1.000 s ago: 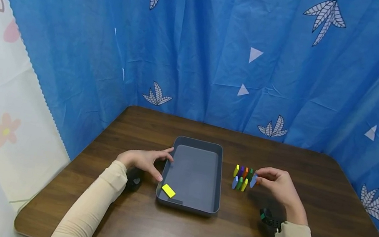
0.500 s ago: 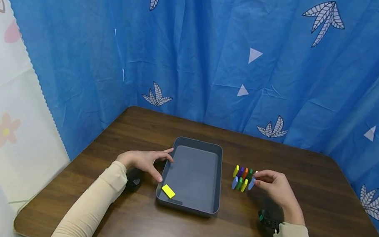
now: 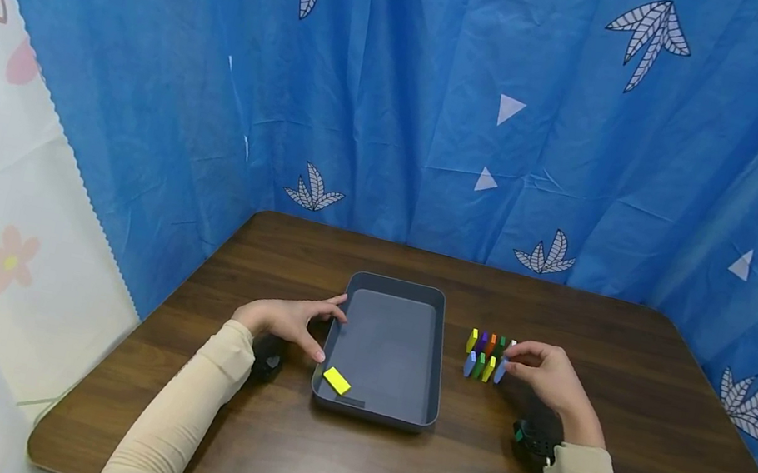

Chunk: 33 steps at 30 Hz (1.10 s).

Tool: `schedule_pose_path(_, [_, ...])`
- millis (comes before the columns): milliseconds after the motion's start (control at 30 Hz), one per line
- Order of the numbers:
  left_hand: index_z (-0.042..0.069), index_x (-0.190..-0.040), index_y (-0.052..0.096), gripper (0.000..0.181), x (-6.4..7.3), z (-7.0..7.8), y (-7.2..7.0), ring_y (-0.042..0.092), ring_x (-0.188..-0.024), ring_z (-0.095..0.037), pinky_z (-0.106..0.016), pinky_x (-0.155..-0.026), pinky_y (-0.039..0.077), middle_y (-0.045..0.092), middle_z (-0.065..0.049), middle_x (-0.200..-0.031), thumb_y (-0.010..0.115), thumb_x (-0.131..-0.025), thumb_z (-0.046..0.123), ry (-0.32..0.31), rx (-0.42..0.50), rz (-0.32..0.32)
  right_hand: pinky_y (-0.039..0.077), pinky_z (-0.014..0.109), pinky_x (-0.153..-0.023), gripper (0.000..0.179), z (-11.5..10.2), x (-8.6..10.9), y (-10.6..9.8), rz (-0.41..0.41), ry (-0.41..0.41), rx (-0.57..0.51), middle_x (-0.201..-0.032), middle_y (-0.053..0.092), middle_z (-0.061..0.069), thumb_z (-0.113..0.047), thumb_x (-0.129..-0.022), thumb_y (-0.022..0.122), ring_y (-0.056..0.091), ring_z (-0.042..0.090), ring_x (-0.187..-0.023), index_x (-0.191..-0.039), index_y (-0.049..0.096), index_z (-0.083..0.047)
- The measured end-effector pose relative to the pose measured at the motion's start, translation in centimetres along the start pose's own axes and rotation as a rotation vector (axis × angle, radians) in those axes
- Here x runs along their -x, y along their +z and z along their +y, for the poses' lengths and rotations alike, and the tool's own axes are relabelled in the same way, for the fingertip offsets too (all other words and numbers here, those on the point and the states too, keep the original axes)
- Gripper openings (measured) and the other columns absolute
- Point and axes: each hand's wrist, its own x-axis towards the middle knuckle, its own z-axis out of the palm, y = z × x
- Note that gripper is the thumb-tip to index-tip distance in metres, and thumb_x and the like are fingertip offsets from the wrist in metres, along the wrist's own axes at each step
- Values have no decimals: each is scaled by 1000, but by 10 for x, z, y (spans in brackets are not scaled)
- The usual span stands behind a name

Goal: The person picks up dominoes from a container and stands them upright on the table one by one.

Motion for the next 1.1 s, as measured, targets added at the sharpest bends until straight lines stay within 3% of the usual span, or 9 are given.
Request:
schedule_pose_path(533, [22, -148, 46, 76, -1, 0, -1, 23, -153, -32, -55, -122, 25, -3, 5, -171, 84, -82, 34, 26, -15, -17, 58, 46, -91, 19, 5, -1, 5, -6, 36, 24, -118, 64, 23, -3, -93, 68, 66, 28, -100, -112, 69, 2])
schedule_pose_path(1100, [24, -147, 48, 77, 0, -1, -1, 22, -154, -31, -56, -121, 25, -2, 8, -171, 85, -80, 33, 4, 2, -6, 59, 41, -89, 20, 6, -2, 7, -9, 39, 26, -117, 64, 23, -1, -93, 67, 66, 28, -99, -112, 69, 2])
